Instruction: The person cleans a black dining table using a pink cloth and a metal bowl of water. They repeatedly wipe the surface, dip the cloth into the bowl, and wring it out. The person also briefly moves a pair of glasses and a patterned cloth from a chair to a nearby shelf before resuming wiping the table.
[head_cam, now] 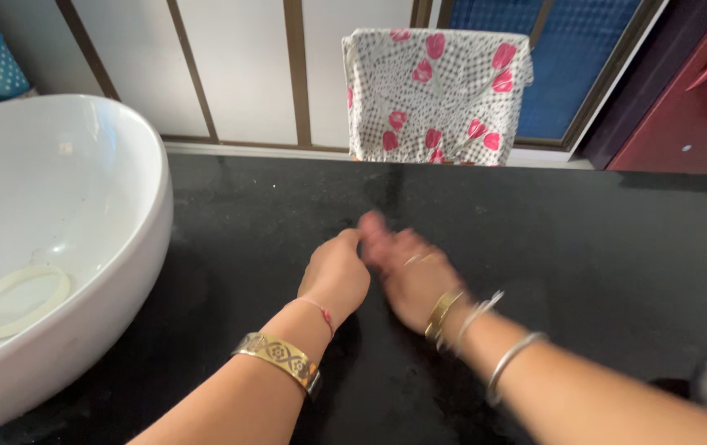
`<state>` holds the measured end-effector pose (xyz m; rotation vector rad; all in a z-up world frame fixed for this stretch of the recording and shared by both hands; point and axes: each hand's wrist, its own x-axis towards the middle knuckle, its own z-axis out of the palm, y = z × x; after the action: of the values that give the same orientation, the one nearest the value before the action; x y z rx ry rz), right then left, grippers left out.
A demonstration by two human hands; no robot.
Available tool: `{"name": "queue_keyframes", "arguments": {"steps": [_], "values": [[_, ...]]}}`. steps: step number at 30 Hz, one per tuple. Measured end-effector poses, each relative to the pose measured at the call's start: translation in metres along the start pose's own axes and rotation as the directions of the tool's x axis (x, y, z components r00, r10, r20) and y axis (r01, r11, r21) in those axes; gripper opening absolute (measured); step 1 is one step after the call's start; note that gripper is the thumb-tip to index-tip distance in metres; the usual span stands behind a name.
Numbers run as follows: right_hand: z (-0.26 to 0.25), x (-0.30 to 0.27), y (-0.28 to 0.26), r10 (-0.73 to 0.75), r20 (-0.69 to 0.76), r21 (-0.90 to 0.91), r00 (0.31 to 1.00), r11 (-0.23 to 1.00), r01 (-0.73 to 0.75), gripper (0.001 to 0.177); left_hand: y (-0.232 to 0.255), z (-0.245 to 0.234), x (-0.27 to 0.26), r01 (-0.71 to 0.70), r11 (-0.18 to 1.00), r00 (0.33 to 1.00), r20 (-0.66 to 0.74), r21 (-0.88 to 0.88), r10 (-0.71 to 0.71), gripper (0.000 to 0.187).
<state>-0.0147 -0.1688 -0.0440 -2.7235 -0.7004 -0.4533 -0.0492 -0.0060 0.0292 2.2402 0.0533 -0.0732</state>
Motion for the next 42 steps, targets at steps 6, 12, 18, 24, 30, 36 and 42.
{"name": "queue_keyframes", "arguments": {"steps": [6,12,18,24,30,36,42], "values": [[-0.003,-0.051,0.032,0.299,0.137,-0.228,0.944,0.937,-0.263,0.059,0.018,-0.023,-0.042,0.088,0.994,0.993,0.075,0.062,-0.092,0.047],[-0.045,-0.111,0.089,0.461,-0.214,-0.284,0.861,0.814,-0.507,0.056,0.014,-0.022,-0.079,0.08,0.988,0.992,0.085,0.128,-0.091,0.056],[-0.052,-0.113,-0.046,0.218,0.104,-0.167,0.97,0.965,-0.199,0.058,0.005,-0.002,-0.103,-0.025,0.985,0.992,0.127,0.17,0.003,0.055],[-0.044,-0.143,-0.046,0.25,0.145,-0.174,0.957,0.959,-0.224,0.066,0.0,-0.003,-0.114,-0.049,0.981,0.99,0.136,0.186,0.024,0.05],[-0.052,-0.198,0.056,0.612,-0.064,-0.219,0.789,0.762,-0.609,0.061,-0.003,-0.011,-0.137,-0.043,0.97,0.982,0.188,0.24,-0.002,0.056],[-0.044,-0.199,-0.038,0.468,0.02,-0.375,0.884,0.823,-0.427,0.049,-0.018,-0.017,-0.169,-0.129,0.962,0.972,0.225,0.242,0.074,0.054],[-0.036,-0.211,-0.16,0.046,-0.001,-0.098,0.999,0.994,-0.046,0.053,-0.052,-0.024,-0.198,-0.169,0.967,0.966,0.227,0.19,0.125,0.042]]}}
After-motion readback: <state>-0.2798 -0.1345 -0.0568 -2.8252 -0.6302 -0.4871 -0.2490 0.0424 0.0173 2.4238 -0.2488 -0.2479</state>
